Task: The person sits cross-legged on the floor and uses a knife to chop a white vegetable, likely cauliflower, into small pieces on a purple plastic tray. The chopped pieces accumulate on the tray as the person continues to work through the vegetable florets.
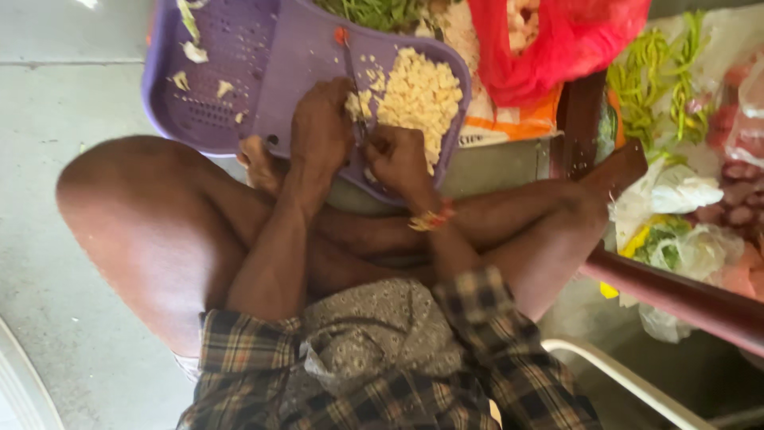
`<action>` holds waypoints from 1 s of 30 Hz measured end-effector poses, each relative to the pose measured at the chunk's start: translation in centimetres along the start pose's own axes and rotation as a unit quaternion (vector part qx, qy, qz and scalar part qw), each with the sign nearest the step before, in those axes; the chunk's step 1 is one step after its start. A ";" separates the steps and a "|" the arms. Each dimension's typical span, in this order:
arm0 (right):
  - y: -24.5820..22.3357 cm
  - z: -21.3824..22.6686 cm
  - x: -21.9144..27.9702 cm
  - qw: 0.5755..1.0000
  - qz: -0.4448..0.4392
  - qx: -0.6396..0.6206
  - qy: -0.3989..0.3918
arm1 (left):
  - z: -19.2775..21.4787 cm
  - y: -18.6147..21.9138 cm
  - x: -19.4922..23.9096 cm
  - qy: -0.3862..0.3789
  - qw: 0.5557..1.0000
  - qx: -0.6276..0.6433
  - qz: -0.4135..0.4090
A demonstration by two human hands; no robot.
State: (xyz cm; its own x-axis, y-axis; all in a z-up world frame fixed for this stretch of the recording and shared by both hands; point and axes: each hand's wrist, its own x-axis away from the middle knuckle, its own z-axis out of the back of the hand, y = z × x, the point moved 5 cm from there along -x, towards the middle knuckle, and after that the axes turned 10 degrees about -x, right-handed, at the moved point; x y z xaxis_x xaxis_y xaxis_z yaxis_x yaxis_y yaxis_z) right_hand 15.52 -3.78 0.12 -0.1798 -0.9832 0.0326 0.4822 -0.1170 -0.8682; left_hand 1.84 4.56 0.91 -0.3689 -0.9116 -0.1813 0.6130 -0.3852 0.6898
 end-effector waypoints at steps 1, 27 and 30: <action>0.7 -0.5 0.2 1.000 -0.009 0.006 0.013 | -0.1 0.2 0.3 0.005 1.000 0.014 -0.005; -0.5 2.3 -0.4 0.999 0.003 0.045 0.003 | 2.0 2.6 0.0 -0.013 0.997 -0.072 0.002; -0.7 2.9 -0.3 0.999 -0.001 0.042 -0.009 | 1.2 2.3 -0.3 -0.027 0.997 -0.065 0.008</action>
State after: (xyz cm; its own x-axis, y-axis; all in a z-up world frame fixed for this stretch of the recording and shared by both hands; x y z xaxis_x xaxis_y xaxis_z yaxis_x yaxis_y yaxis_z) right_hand 17.75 -3.79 2.16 -0.1657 -0.9852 0.0440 0.5529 -0.1298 -0.8231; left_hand 2.47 4.09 3.41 -0.3936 -0.9099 -0.1314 0.7033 -0.3900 0.5943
